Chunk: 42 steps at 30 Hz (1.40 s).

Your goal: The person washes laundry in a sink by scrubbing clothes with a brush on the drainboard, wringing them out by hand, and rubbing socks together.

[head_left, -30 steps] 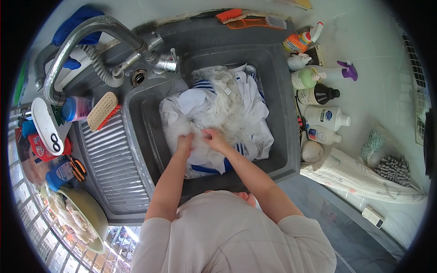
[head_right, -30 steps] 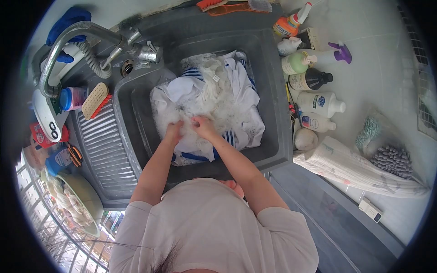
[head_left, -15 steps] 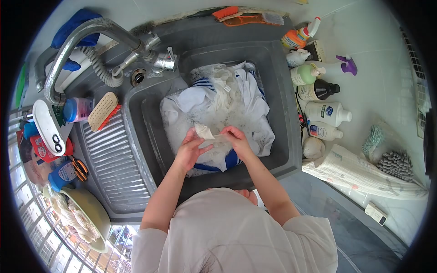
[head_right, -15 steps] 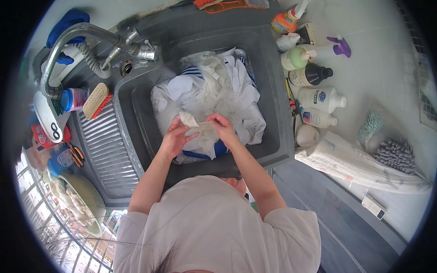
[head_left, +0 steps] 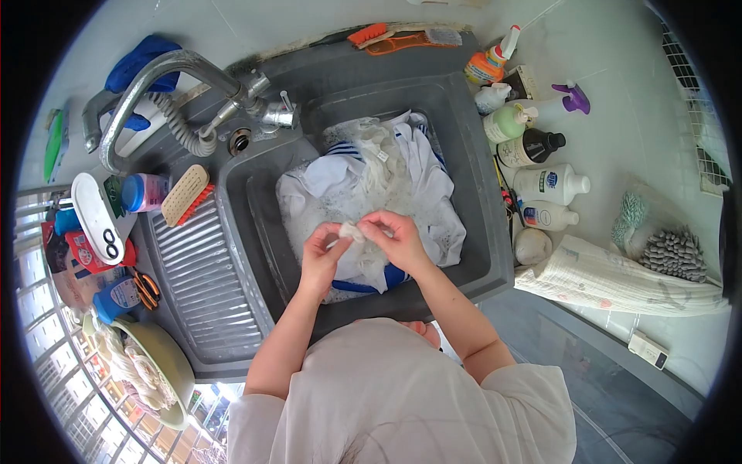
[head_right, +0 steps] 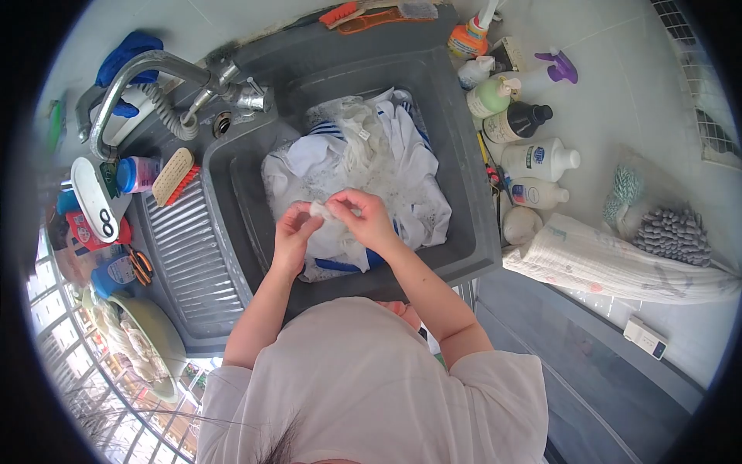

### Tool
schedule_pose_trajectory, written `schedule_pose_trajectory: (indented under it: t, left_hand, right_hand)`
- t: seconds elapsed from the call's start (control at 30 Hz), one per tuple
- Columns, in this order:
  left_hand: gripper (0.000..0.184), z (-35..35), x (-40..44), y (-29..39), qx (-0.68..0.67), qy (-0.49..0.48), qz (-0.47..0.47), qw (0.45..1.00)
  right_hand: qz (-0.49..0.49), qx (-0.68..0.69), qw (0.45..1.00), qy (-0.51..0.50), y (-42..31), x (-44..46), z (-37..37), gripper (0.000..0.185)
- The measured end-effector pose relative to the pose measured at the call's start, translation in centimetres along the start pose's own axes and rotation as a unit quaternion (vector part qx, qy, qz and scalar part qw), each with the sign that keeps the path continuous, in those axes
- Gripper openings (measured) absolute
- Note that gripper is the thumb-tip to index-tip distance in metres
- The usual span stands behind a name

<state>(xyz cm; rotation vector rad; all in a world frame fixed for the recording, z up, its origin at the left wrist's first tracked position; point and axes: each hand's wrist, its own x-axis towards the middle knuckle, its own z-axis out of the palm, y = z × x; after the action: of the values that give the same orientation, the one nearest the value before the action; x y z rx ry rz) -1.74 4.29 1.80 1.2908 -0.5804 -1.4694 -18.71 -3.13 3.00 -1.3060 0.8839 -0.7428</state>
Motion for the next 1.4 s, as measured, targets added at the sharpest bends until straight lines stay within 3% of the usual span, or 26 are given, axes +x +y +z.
schedule_pose_trajectory:
  t: [0.03, 0.07, 0.13, 0.4, 0.47, 0.57, 0.63, 0.67, 0.87, 0.93, 1.03, 1.17, 1.27, 1.33, 1.4]
  left_hand:
    - [0.017, -0.3, 0.0, -0.1, 0.012, 0.038, 0.027, 0.999]
    - [0.017, -0.7, -0.1, -0.1, 0.013, 0.040, 0.027, 0.999]
    - [0.014, -1.1, -0.3, 0.2, 0.026, 0.062, 0.055, 0.996]
    - [0.017, -0.8, -0.1, 0.9, 0.027, 0.000, 0.097, 0.995]
    - [0.016, 0.3, 0.0, 1.9, 0.084, 0.093, 0.107, 0.986]
    - [0.013, -0.1, 0.5, 1.7, 0.052, 0.110, 0.051, 0.991]
    - [0.012, 1.1, 0.5, 2.8, 0.034, 0.080, 0.025, 0.996]
    - [0.012, 1.6, 0.4, 3.2, 0.015, 0.050, -0.003, 0.999]
    - [0.017, 1.1, 0.8, 2.7, -0.002, 0.018, 0.003, 1.000]
    - [0.018, 1.1, 0.6, 3.0, -0.011, 0.015, -0.004, 1.000]
    - [0.017, 1.1, 0.6, 3.7, -0.044, 0.000, -0.030, 0.999]
    - [0.016, 0.3, 0.7, 3.2, -0.007, -0.011, -0.060, 0.998]
    - [0.015, 0.2, 0.7, 3.1, -0.027, -0.022, -0.061, 0.998]
    - [0.015, 0.5, 0.4, 3.1, -0.041, -0.026, -0.068, 0.996]
    - [0.014, 0.9, 0.2, 3.1, -0.035, -0.010, -0.059, 0.998]
  right_hand:
    - [0.062, 0.102, 0.993, 0.005, 0.0, -0.1, 0.2, 0.014]
    - [0.062, 0.103, 0.993, 0.003, 0.2, 0.0, 0.2, 0.014]
    - [0.064, 0.020, 0.997, -0.028, 0.4, 0.2, 0.2, 0.014]
    - [0.013, 0.005, 0.999, -0.036, -0.5, 0.8, 0.6, 0.014]
    - [0.000, -0.011, 0.998, -0.059, -0.2, 0.8, 0.4, 0.013]
    - [0.003, 0.009, 1.000, 0.006, -0.2, 0.8, 0.7, 0.009]
    - [-0.112, -0.062, 0.990, 0.063, 0.0, 0.8, 1.1, 0.006]
    - [-0.111, -0.063, 0.990, 0.064, 0.1, 0.7, 1.5, 0.006]
    - [-0.065, 0.050, 0.994, 0.065, 0.0, -0.2, 1.6, 0.008]
    - [0.032, 0.126, 0.990, 0.058, 0.1, -0.4, 1.4, 0.008]
    - [-0.042, 0.071, 0.995, 0.057, 0.1, -0.5, 1.4, 0.008]
    - [-0.070, 0.040, 0.996, 0.026, -0.2, -0.7, 1.7, 0.009]
    - [0.003, 0.097, 0.995, 0.030, 0.0, -0.7, 1.5, 0.010]
    - [0.104, 0.104, 0.986, 0.078, 0.3, -0.6, 1.4, 0.010]
    - [0.059, 0.074, 0.993, 0.073, 0.4, -0.4, 1.4, 0.010]
